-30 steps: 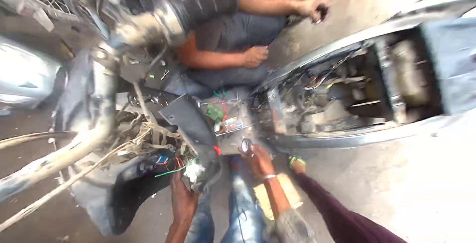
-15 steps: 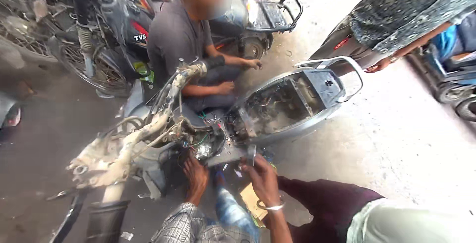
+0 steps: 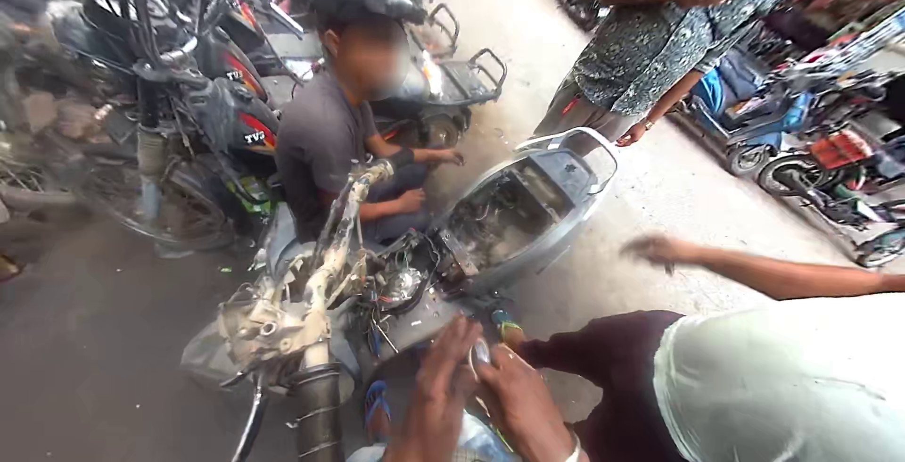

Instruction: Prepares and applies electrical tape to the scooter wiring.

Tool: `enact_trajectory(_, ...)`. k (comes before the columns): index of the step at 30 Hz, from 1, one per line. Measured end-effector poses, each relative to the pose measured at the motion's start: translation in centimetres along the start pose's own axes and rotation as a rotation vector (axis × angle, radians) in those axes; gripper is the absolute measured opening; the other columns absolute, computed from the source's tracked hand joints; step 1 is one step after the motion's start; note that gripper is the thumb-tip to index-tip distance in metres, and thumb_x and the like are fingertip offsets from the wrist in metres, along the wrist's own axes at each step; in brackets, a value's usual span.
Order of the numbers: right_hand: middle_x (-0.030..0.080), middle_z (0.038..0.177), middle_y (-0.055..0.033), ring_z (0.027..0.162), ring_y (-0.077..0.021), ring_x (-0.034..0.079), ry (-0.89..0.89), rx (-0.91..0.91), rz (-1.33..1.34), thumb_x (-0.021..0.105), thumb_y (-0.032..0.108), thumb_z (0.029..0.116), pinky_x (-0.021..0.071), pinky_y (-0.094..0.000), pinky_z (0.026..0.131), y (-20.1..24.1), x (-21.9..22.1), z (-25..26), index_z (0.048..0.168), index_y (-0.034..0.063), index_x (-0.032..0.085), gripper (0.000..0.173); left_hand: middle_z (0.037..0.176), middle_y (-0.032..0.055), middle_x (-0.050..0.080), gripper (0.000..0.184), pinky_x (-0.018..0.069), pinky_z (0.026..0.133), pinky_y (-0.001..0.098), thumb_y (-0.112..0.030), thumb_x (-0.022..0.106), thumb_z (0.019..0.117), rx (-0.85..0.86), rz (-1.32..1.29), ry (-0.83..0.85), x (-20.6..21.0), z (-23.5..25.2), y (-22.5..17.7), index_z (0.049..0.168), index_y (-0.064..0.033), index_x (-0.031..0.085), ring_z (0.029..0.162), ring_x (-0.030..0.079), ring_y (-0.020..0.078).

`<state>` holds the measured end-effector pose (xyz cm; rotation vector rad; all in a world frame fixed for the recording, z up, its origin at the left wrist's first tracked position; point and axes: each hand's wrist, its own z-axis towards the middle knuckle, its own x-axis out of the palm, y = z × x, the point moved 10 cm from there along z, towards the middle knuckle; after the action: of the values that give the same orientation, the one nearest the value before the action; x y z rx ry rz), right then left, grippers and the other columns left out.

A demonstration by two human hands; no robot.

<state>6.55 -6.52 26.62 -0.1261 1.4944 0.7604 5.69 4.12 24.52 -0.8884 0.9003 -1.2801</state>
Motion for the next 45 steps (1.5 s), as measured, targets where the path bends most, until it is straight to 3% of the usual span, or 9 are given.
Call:
enact_trajectory(2, 0.068, 0.089, -0.0153, 0.077, -0.0309, 0.071, 0.014, 0.0, -0.033, 0.063, 0.017, 0.0924, 0.0594, -0.0466, 0.059, 1.1, 1.2, -1.1, 0.091, 0.0115, 0.074, 0.013, 0.143, 0.0127, 0.06, 0.058, 0.0352, 0.121, 0.0511, -0.04, 0.027, 0.111, 0.008, 0.118, 0.047, 0.8, 0.3, -0.4, 0.144, -0.0008, 0.054, 0.14, 0.05, 0.0262)
enact_trajectory(5, 0.066, 0.091, -0.0147, 0.082, -0.0299, 0.07, 0.073, 0.076, 0.008, 0.059, 0.022, 0.0967, 0.0578, -0.0456, 0.061, 0.5, 2.9, -2.5, 0.092, 0.0137, 0.075, 0.019, 0.148, 0.0041, 0.058, 0.062, 0.0281, 0.124, 0.0503, -0.044, 0.023, 0.1109, -0.192, 0.165, 0.196, 1.9, 0.1, 1.9, 0.151, -0.0043, 0.048, 0.144, 0.045, 0.0198)
enact_trajectory(9, 0.065, 0.09, -0.0143, 0.082, -0.0308, 0.069, 0.198, 0.033, 0.11, 0.061, 0.038, 0.099, 0.0571, -0.0475, 0.062, 0.1, 5.3, -4.1, 0.099, 0.0167, 0.075, 0.026, 0.155, 0.0101, 0.048, 0.058, 0.0343, 0.121, 0.0413, -0.035, 0.023, 0.1101, -0.654, -0.369, 0.384, 4.4, -2.0, 8.5, 0.156, -0.0011, 0.035, 0.144, 0.045, 0.018)
enact_trajectory(15, 0.066, 0.102, -0.0155, 0.091, -0.0274, 0.068, 0.3, 0.092, 0.536, 0.059, 0.035, 0.1029, 0.0583, -0.0484, 0.079, -0.5, 6.8, -5.3, 0.099, 0.0065, 0.072, 0.032, 0.123, 0.0228, 0.066, 0.039, 0.0564, 0.09, 0.0464, -0.013, 0.052, 0.1061, -0.835, -0.216, -0.488, -4.0, -3.3, 21.9, 0.141, 0.0047, 0.049, 0.105, 0.068, 0.0306)
enact_trajectory(20, 0.064, 0.095, -0.0122, 0.08, -0.0261, 0.067, 0.196, 0.248, 0.277, 0.06, 0.039, 0.1006, 0.0583, -0.0473, 0.068, -6.7, 4.7, -7.8, 0.098, 0.011, 0.072, 0.031, 0.13, 0.0164, 0.066, 0.055, 0.0551, 0.094, 0.0478, -0.009, 0.071, 0.0955, -0.692, -0.051, -0.503, -5.5, -0.4, 26.2, 0.146, -0.0049, 0.05, 0.108, 0.067, 0.0294)
enact_trajectory(26, 0.065, 0.091, -0.0045, 0.077, -0.0165, 0.066, 0.137, 0.351, 0.324, 0.059, 0.05, 0.1, 0.0587, -0.0396, 0.07, -9.3, 4.5, -10.0, 0.103, 0.0143, 0.074, 0.038, 0.106, 0.0145, 0.074, 0.026, 0.0606, 0.081, 0.037, -0.012, 0.052, 0.1063, -0.597, -0.147, -0.522, -5.1, 2.2, 28.3, 0.122, 0.0026, 0.068, 0.087, 0.073, 0.0195)
enact_trajectory(30, 0.072, 0.095, -0.0029, 0.082, -0.0173, 0.069, 0.177, 0.389, 0.251, 0.061, 0.048, 0.0992, 0.0594, -0.0437, 0.077, -8.4, 5.1, -8.0, 0.109, 0.0135, 0.074, 0.038, 0.107, 0.0124, 0.073, 0.032, 0.0603, 0.077, 0.0311, -0.019, 0.048, 0.1085, -0.474, -0.098, -0.571, -5.0, 0.6, 22.2, 0.121, 0.0023, 0.068, 0.083, 0.071, 0.0139)
enact_trajectory(36, 0.064, 0.081, 0.0025, 0.067, -0.0098, 0.062, -0.035, 0.243, 0.272, 0.067, 0.044, 0.0964, 0.056, -0.0329, 0.06, -4.5, 2.8, -5.8, 0.097, 0.015, 0.074, 0.03, 0.117, 0.002, 0.072, 0.054, 0.0613, 0.083, 0.0334, -0.02, 0.073, 0.0937, -0.272, -0.222, -0.035, -0.3, -3.9, 5.1, 0.143, -0.0114, 0.053, 0.093, 0.071, 0.0143)
enact_trajectory(45, 0.064, 0.09, -0.001, 0.08, -0.0115, 0.063, -0.122, 0.061, 0.225, 0.065, 0.034, 0.099, 0.0543, -0.0305, 0.067, 0.2, -0.6, -4.8, 0.1, 0.0199, 0.075, 0.017, 0.106, -0.0039, 0.072, 0.044, 0.0588, 0.094, 0.0318, -0.016, 0.079, 0.0889, -0.045, -0.055, -0.118, -4.3, -2.4, -1.9, 0.129, -0.0183, 0.062, 0.106, 0.068, 0.0146)
